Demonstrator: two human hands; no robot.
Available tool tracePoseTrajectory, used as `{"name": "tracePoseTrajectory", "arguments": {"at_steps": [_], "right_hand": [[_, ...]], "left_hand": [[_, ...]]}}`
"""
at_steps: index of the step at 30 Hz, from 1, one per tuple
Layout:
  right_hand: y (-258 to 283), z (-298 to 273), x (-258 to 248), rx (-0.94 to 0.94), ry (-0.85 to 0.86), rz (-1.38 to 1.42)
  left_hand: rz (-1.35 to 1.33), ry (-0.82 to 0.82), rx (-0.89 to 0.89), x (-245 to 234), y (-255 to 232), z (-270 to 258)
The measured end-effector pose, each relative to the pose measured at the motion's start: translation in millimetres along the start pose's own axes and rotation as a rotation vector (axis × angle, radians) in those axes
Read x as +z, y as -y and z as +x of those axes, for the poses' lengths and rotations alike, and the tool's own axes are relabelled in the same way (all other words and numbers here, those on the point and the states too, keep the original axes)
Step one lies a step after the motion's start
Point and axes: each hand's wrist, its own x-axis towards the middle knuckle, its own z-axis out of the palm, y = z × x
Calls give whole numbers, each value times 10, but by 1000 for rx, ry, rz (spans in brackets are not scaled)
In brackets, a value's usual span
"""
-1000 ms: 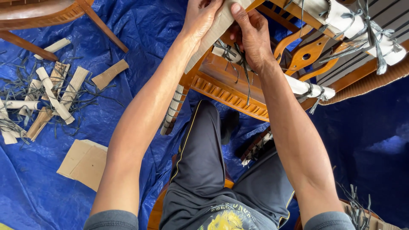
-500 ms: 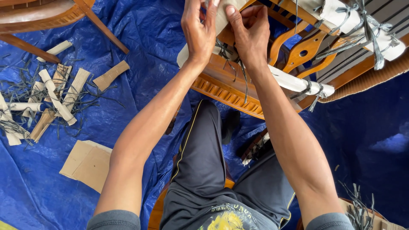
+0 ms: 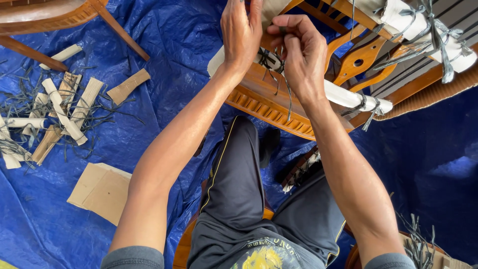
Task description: Wrapping wooden chair components with protective cardboard and securing them with ties.
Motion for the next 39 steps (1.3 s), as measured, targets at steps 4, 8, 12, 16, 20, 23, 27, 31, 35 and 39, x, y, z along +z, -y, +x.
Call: {"name": "tracePoseTrajectory", "arguments": {"at_steps": [4,8,12,16,20,23,27,31,35,39], "right_hand": [[229,42,13,-35,105,36],[71,65,-55,-85,75,-5],[122,41,-92,-81,-53,-348],[122,-29,-110,-364,-101,-583],[246,34,-28,-394,5,-587],[239,163,8,-640,116,-685],[186,323,52,-570,86,-643],[160,330,61,-499,34,-606],[164,299,88,-415,10,-582],[134,313,108,-432,-22,-610]], "left_hand": [[24,26,17,18,106,15],[-16,18,63,42,123,-3],[-115,64,-24,13,28,-24],[26,14,24,49,74,-60],[137,40,-9,28,26,-80],[91,90,6,-26,-24,-90],[66,-1,28,-11,-46,-83],[-81,-86,41,-8,-48,-72],[-130,-100,-46,-56,63,-121],[-208,-83,-22,-135,-89,-112]]}}
